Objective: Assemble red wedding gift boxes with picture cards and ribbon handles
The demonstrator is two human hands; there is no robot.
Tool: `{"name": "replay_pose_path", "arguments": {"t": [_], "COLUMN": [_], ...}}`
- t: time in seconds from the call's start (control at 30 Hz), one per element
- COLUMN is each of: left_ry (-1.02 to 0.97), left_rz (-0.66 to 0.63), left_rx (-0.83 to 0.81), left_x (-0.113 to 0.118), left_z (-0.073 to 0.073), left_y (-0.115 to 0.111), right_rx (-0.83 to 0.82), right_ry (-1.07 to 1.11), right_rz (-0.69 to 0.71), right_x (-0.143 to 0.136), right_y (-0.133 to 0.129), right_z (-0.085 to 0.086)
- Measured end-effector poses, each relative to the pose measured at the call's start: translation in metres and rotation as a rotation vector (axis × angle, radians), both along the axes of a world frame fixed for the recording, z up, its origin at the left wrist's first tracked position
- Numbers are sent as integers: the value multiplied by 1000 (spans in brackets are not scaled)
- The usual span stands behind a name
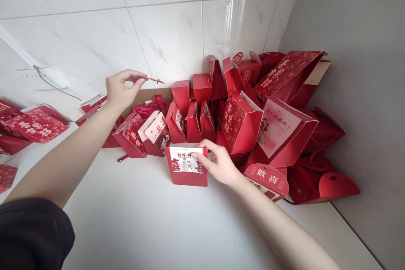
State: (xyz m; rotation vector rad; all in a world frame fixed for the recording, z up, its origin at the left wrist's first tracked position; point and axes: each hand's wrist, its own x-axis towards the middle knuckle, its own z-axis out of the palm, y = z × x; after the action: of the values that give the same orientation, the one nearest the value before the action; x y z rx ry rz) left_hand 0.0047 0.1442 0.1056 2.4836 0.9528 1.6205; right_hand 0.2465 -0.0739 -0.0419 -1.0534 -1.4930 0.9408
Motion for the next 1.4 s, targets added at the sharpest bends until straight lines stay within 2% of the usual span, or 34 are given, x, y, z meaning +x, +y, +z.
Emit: {"name": "replay_pose_path", "arguments": {"t": [0.07,0.17,0.23,0.27,0.33,0.43,0.5,0.57,0.67,0.73,0.87,0.93,1.03,1.17,1.3,1.4], "left_ry": [-41,51,170,222,249,187,132,81,36,38,85,119,182,225,129,195], "left_rz": [-40,-195,-302,-319,-363,-450,-473,-443,-361,-311,-211,-195,-229,-319,-316,-314], "left_rx": [75,33,30,-21,-167,-377,-428,-402,-302,-239,-37,49,56,45,33,-104], "left_x": [6,12,14,15,18,23,26,28,29,28,25,24,22,18,15,12], "left_z": [-7,-32,-54,-65,-84,-105,-113,-117,-121,-123,-127,-130,-129,-115,-90,-74], "left_y": [-48,-116,-146,-155,-162,-155,-149,-145,-141,-139,-132,-129,-126,-132,-158,-183], "right_rx": [9,45,69,78,91,116,171,320,597,671,593,537,372,108,119,149], "right_ry": [-10,-29,-44,-50,-48,-36,-66,-166,-360,-435,-395,-331,-188,34,87,63], "right_rz": [-10,-60,-90,-96,-99,-118,-155,-260,-472,-482,-286,-251,-237,-194,-84,-12], "right_x": [1,1,1,0,-1,-4,-5,-6,-6,-6,-10,-13,-14,-12,-14,-20], "right_y": [0,2,3,4,5,6,6,5,1,-4,-10,-9,-5,-3,-14,-27], "right_z": [-1,-5,-8,-9,-11,-13,-13,-13,-8,-3,4,2,-2,0,16,26]}}
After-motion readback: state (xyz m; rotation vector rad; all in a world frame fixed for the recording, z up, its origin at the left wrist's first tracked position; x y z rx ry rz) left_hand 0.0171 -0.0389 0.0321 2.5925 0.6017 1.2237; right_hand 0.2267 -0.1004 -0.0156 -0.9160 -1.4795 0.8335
